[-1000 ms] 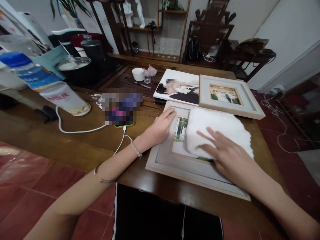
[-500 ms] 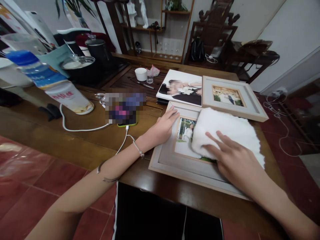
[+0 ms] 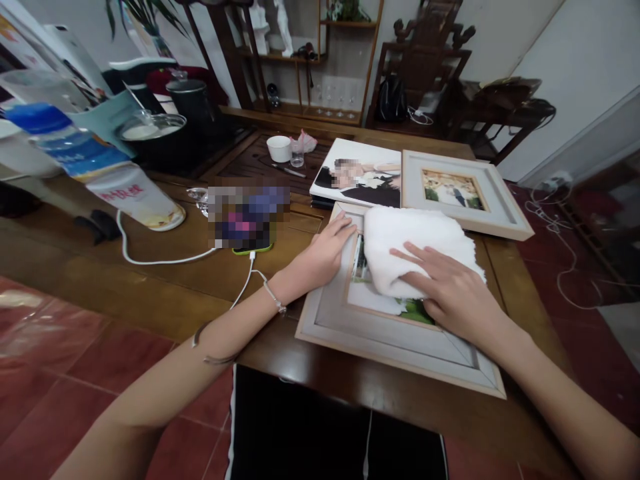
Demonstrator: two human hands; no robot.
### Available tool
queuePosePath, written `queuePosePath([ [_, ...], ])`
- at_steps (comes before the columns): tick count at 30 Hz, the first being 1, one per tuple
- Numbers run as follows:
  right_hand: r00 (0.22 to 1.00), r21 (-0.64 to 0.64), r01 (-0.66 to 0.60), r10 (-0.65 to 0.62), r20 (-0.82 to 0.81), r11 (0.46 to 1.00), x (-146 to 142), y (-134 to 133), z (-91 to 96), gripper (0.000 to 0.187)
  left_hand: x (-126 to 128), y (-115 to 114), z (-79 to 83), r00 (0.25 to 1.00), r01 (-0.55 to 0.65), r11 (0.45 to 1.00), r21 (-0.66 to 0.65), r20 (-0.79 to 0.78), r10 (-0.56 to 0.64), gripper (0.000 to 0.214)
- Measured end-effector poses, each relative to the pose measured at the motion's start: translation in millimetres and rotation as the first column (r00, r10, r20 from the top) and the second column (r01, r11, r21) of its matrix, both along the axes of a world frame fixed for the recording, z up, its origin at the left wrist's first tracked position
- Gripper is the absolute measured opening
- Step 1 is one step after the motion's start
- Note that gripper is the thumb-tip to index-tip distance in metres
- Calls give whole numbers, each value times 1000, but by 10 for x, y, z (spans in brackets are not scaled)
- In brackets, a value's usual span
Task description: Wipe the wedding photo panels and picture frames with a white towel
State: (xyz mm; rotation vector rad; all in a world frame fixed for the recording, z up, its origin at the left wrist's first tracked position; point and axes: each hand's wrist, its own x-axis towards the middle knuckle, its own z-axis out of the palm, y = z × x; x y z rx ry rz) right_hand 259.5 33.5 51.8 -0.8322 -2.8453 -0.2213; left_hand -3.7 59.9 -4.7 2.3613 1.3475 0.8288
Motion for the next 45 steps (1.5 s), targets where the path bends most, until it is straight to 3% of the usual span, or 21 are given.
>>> queuePosePath([
  [9, 993, 162, 71, -55, -101, 984, 34, -31, 38, 43, -3, 13, -8, 1000, 12, 1000, 0, -23, -12, 52],
  [14, 996, 40, -90, 90, -7, 995, -30, -113, 10, 41, -22, 30, -15, 999, 35, 999, 11, -16, -35, 53],
  [18, 991, -33, -124, 122, -45, 992, -28, -153, -6, 45, -38, 46, 6, 998, 65, 998, 13, -21, -65, 50],
  [24, 975, -133, -220, 214, -57, 966, -71, -392, 147, 44, -49, 27, 11, 999, 39, 999, -11, -1, -39, 41],
  [27, 966, -118, -260, 255, -51, 958, -102, -474, 183, 44, -49, 10, 10, 999, 46, 999, -11, 8, -46, 43],
  [30, 978, -86, -207, 205, -33, 975, -60, -356, 145, 43, -48, 18, 11, 999, 41, 999, 1, 7, -41, 41],
  [34, 1000, -24, 17, -17, -5, 1000, 78, -42, 93, 50, -63, 59, 1, 999, 53, 997, 47, -10, -53, 48],
  [37, 991, 84, 134, -134, -10, 987, 111, 54, 85, 48, -66, 71, -4, 997, 69, 996, 57, -29, -67, 50],
  [41, 997, 95, 72, -75, 23, 993, -10, -130, 83, 46, -35, 47, -1, 1000, 18, 1000, 22, -26, -17, 49],
  [45, 995, -109, -75, 81, 54, 991, -144, -483, 170, 47, -23, 35, -5, 1000, 19, 1000, 10, 1, -19, 45],
])
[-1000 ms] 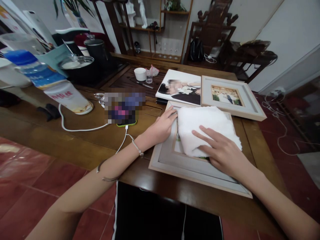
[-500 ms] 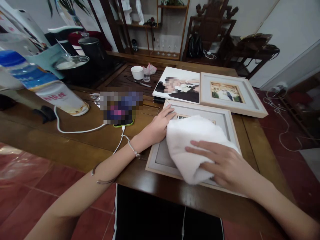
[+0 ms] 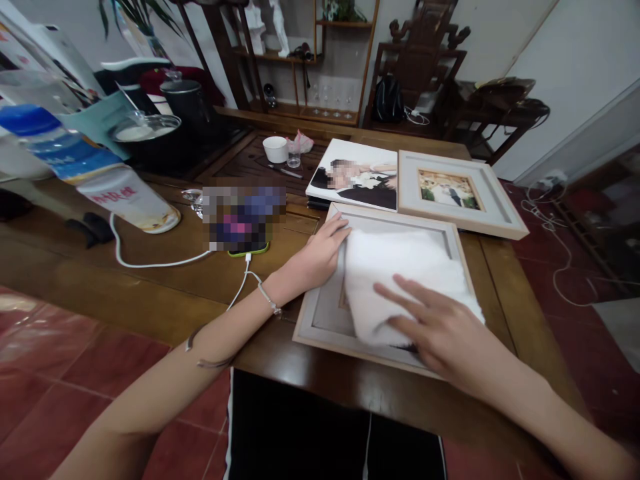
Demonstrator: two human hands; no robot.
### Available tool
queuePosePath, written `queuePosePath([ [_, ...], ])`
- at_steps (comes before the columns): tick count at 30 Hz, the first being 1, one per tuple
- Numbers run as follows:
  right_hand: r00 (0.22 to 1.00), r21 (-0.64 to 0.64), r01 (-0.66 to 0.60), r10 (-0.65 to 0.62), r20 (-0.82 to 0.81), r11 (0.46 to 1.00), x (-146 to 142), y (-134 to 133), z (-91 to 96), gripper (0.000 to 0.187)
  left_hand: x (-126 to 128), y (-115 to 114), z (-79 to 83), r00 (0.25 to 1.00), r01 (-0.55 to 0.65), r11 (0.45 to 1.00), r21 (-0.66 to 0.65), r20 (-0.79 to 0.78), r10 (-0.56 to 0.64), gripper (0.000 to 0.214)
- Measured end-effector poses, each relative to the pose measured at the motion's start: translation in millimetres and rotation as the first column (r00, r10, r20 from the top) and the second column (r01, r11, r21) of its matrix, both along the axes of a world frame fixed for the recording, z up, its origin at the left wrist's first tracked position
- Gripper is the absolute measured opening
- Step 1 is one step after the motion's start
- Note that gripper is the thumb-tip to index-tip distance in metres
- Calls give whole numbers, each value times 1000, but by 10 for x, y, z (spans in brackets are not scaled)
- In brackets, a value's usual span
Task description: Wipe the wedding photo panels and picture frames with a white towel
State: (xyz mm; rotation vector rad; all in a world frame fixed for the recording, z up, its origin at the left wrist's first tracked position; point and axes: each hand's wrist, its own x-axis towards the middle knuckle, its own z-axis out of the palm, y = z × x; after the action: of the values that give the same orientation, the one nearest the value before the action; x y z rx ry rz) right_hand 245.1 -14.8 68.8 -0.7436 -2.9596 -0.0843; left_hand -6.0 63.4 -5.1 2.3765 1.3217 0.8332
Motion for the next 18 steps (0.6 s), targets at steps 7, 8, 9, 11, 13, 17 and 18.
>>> queuePosePath([
  [7, 982, 7, -91, 91, -168, 996, 167, -5, 180, 38, -43, 28, -24, 1000, 29, 999, 42, -5, -29, 44],
  [8, 977, 87, -32, 49, -207, 996, 230, 71, 182, 32, -45, 31, -26, 1000, 28, 999, 43, -14, -27, 45],
  [9, 971, 167, 46, -4, -241, 985, 297, 152, 181, 26, -46, 31, -26, 999, 29, 999, 41, -21, -28, 46],
  [11, 948, 310, 212, -117, -297, 927, 423, 311, 174, 24, -45, 26, -25, 999, 31, 999, 32, -22, -30, 49],
  [13, 920, 373, 341, -226, -319, 863, 513, 445, 158, 32, -39, 17, -22, 1000, 24, 999, 22, -16, -23, 50],
  [17, 938, 345, 348, -323, -130, 872, 516, 592, 44, 45, -26, 8, -16, 1000, 8, 1000, 6, -13, -8, 50],
  [18, 948, 321, 315, -309, -70, 893, 485, 603, -2, 47, -25, 10, -14, 1000, 9, 1000, 5, -14, -9, 50],
])
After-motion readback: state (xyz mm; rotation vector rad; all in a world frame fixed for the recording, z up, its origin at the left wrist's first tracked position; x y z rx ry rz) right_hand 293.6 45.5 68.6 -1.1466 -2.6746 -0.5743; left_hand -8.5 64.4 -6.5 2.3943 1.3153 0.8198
